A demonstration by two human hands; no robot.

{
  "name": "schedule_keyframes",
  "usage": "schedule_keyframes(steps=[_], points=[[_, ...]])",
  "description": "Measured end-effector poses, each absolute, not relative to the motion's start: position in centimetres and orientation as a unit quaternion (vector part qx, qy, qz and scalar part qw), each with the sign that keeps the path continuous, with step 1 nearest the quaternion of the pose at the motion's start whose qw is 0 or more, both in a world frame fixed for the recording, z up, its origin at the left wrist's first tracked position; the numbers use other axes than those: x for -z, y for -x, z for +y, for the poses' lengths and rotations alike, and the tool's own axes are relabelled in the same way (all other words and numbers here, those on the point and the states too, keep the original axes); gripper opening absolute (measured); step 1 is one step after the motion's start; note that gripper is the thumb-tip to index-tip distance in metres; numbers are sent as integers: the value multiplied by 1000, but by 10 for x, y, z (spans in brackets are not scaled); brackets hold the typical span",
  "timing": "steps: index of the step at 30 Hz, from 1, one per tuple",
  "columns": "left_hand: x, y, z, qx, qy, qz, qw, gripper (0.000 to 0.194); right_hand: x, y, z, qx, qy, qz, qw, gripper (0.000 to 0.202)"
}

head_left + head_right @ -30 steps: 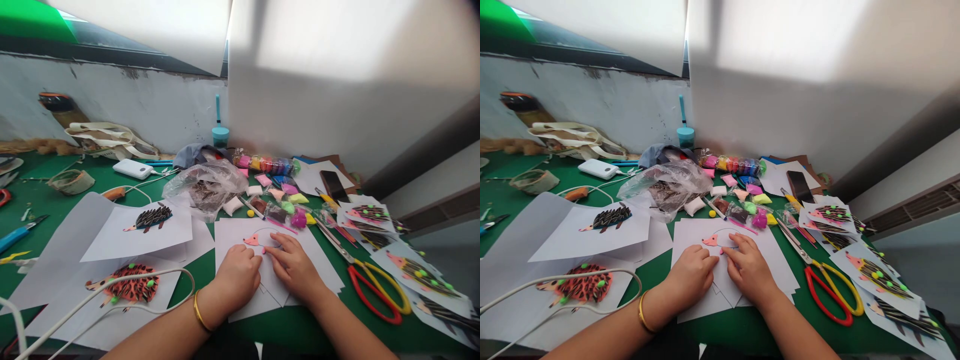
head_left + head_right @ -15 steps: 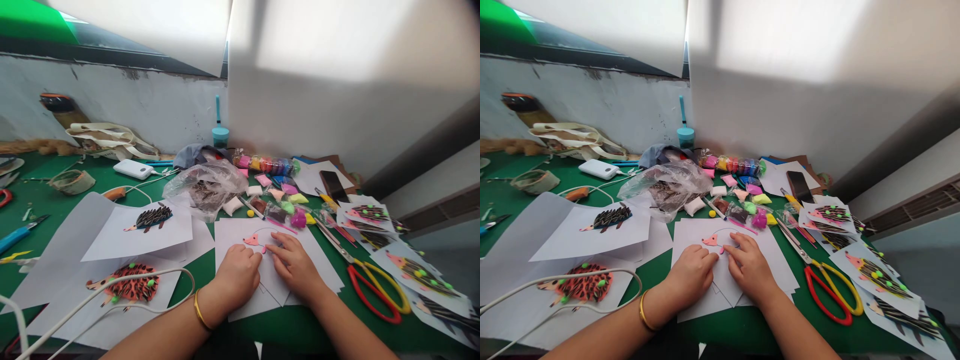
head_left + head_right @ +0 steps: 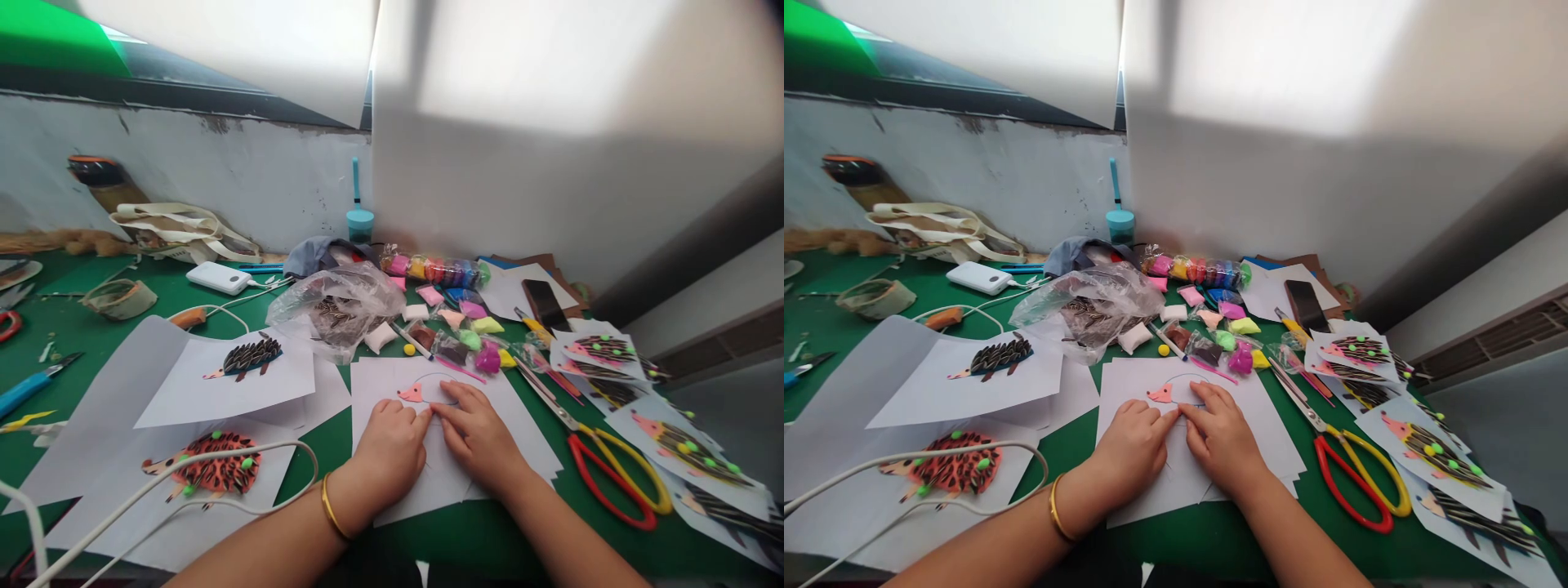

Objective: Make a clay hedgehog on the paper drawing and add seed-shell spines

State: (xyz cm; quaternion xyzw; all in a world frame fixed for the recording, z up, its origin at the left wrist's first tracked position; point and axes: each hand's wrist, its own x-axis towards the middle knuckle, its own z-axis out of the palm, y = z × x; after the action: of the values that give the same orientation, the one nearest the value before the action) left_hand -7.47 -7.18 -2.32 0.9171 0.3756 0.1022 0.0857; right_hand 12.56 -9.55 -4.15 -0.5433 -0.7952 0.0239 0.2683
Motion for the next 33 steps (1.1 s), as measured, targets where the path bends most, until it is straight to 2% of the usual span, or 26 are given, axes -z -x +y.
schedule_keyframes(steps=[4, 11, 17, 23, 33], points=[[25, 75, -72, -106, -919, 371, 86, 51, 41, -127, -95, -33, 546, -789, 279, 33], [21, 74, -73, -99, -918, 375, 86, 44, 39, -124, -96, -35, 551, -793, 259, 33], [22, 75, -72, -102, -919, 372, 88, 50, 38, -128, -95, -43, 551, -785, 278, 36], [22, 75, -72, -105, -917, 374, 88, 44, 40, -124, -95, -31, 555, -791, 257, 34], [23, 76, -72, -105, -919, 370, 84, 47, 38, -126, -95, -34, 543, -792, 276, 33]])
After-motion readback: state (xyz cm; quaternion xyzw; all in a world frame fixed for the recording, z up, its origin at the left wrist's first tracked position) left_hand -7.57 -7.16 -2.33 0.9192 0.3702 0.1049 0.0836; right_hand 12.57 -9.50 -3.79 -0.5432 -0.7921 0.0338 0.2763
